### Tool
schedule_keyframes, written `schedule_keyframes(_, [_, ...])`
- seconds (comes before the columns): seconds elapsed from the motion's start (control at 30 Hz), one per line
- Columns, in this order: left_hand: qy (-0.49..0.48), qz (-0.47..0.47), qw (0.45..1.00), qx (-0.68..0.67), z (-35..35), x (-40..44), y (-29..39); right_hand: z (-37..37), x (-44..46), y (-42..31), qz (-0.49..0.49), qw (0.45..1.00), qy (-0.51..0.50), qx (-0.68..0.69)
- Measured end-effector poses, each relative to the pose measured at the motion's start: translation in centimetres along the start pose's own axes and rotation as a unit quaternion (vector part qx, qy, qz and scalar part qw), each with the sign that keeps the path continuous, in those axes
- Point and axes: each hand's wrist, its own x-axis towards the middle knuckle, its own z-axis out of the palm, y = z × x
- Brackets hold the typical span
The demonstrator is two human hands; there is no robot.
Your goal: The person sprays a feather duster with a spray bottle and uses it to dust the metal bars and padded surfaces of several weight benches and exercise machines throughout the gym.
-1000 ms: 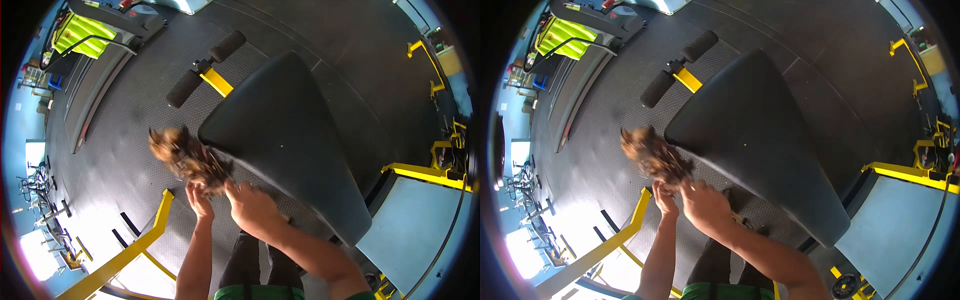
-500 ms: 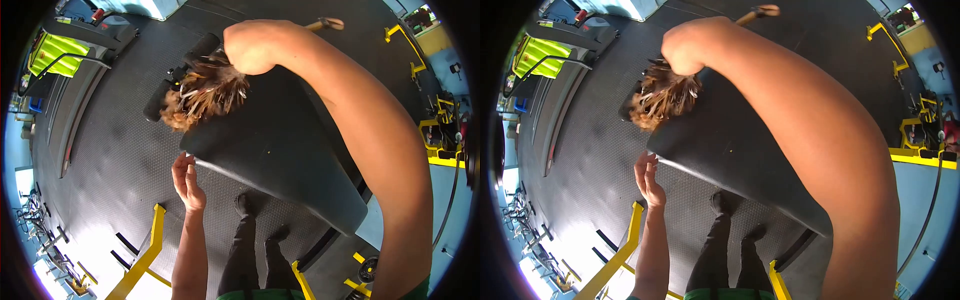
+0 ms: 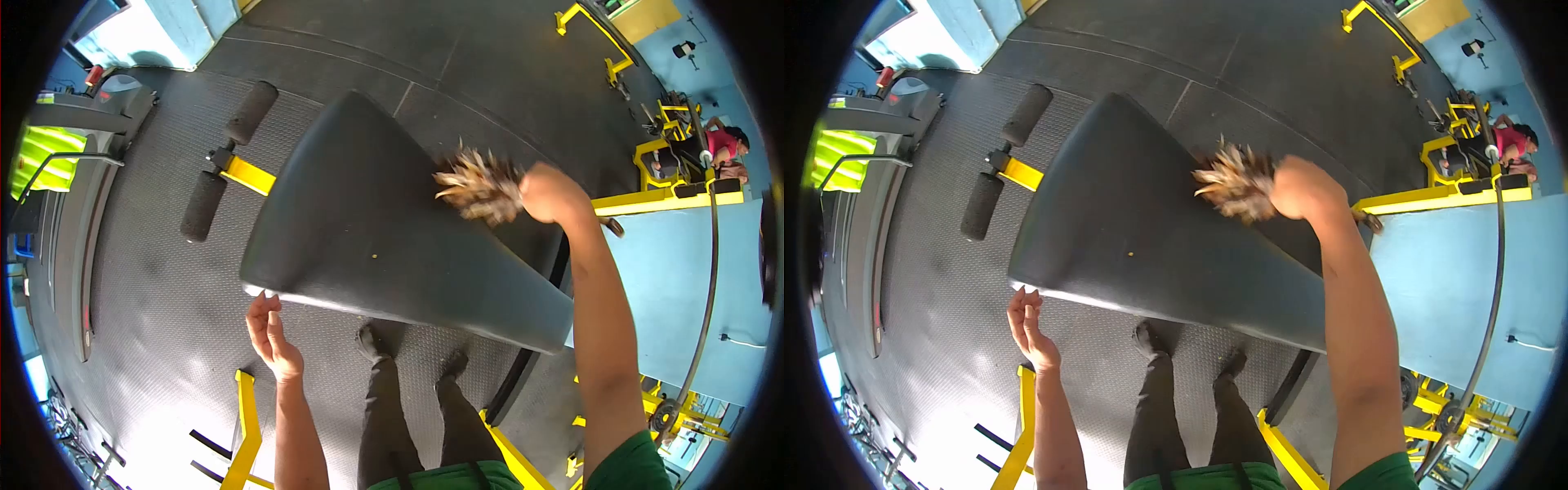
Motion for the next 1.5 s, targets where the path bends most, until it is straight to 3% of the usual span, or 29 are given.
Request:
schedule_keyframes(0.03, [-0.006,-0.003,1.000,0.003,0.3,-0.2,-0.2,0.5,-1.5,1.7,0.023,0.999,-0.019,-0.018])
schedule_keyframes(0.1, [-0.021,0.004,1.000,-0.013,2.3,-0.7,-0.5,0.5,-5.8,0.4,0.004,0.998,0.058,0.037])
schedule_keyframes(0.17, [-0.073,0.047,0.995,0.057,4.8,-1.3,0.1,2.9,-6.7,1.5,-0.008,0.973,0.050,0.224])
schedule_keyframes(0.23, [-0.123,0.097,0.979,0.126,7.7,-2.0,0.8,5.1,-8.4,4.6,0.016,0.988,0.044,0.147])
schedule_keyframes(0.27, [-0.157,0.132,0.967,0.154,9.4,-2.6,1.0,5.0,-9.6,6.3,0.098,0.992,-0.037,0.071])
schedule_keyframes(0.3, [-0.188,0.168,0.951,0.180,10.9,-3.2,1.0,5.4,-10.5,8.2,0.109,0.991,-0.035,0.073])
schedule_keyframes(0.37, [-0.224,0.170,0.936,0.211,13.8,-5.0,0.8,6.6,-12.1,12.9,0.195,0.973,-0.123,-0.027])
schedule_keyframes(0.4, [-0.250,0.184,0.914,0.261,15.5,-6.2,0.9,7.7,-13.0,15.1,0.157,0.983,-0.092,-0.035])
schedule_keyframes(0.43, [-0.279,0.198,0.887,0.310,17.3,-7.6,0.9,8.6,-14.0,16.8,0.169,0.980,-0.097,-0.033])
schedule_keyframes(0.5, [-0.316,0.182,0.876,0.315,20.9,-10.8,0.1,10.4,-15.7,19.3,0.134,0.966,-0.038,0.220])
schedule_keyframes(0.53, [-0.340,0.181,0.868,0.314,22.6,-12.5,-0.7,10.7,-16.6,20.9,0.147,0.961,-0.108,0.207])
schedule_keyframes(0.67, [-0.409,0.181,0.833,0.325,28.1,-19.1,-1.7,17.0,-21.4,32.3,0.285,0.940,-0.171,0.078])
schedule_keyframes(0.8, [-0.469,0.159,0.800,0.338,32.4,-24.9,-3.4,22.6,-25.3,39.7,0.378,0.913,-0.082,0.128])
schedule_keyframes(0.9, [-0.508,0.146,0.772,0.354,35.2,-28.2,-4.0,25.4,-28.6,43.6,0.355,0.911,-0.079,0.194])
schedule_keyframes(0.97, [-0.525,0.146,0.756,0.362,36.3,-29.9,-4.3,29.0,-29.2,47.9,0.431,0.879,-0.115,0.167])
schedule_keyframes(1.17, [-0.557,0.162,0.728,0.366,38.9,-33.2,-5.4,33.4,-33.1,48.5,0.443,0.863,-0.071,0.233])
schedule_keyframes(1.23, [-0.557,0.197,0.722,0.359,39.4,-33.5,-5.2,37.6,-34.7,50.2,0.551,0.796,-0.097,0.233])
schedule_keyframes(1.27, [-0.561,0.201,0.716,0.363,39.5,-33.4,-5.2,38.0,-35.6,49.7,0.553,0.792,-0.098,0.241])
schedule_keyframes(1.33, [-0.559,0.218,0.718,0.353,39.5,-33.4,-5.4,38.2,-37.9,48.3,0.569,0.760,-0.009,0.315])
schedule_keyframes(1.37, [-0.563,0.217,0.714,0.354,39.6,-33.4,-5.5,38.2,-37.9,48.2,0.572,0.757,-0.011,0.316])
schedule_keyframes(1.5, [-0.583,0.197,0.698,0.366,39.6,-33.3,-5.1,39.8,-37.5,49.5,0.531,0.773,0.075,0.340])
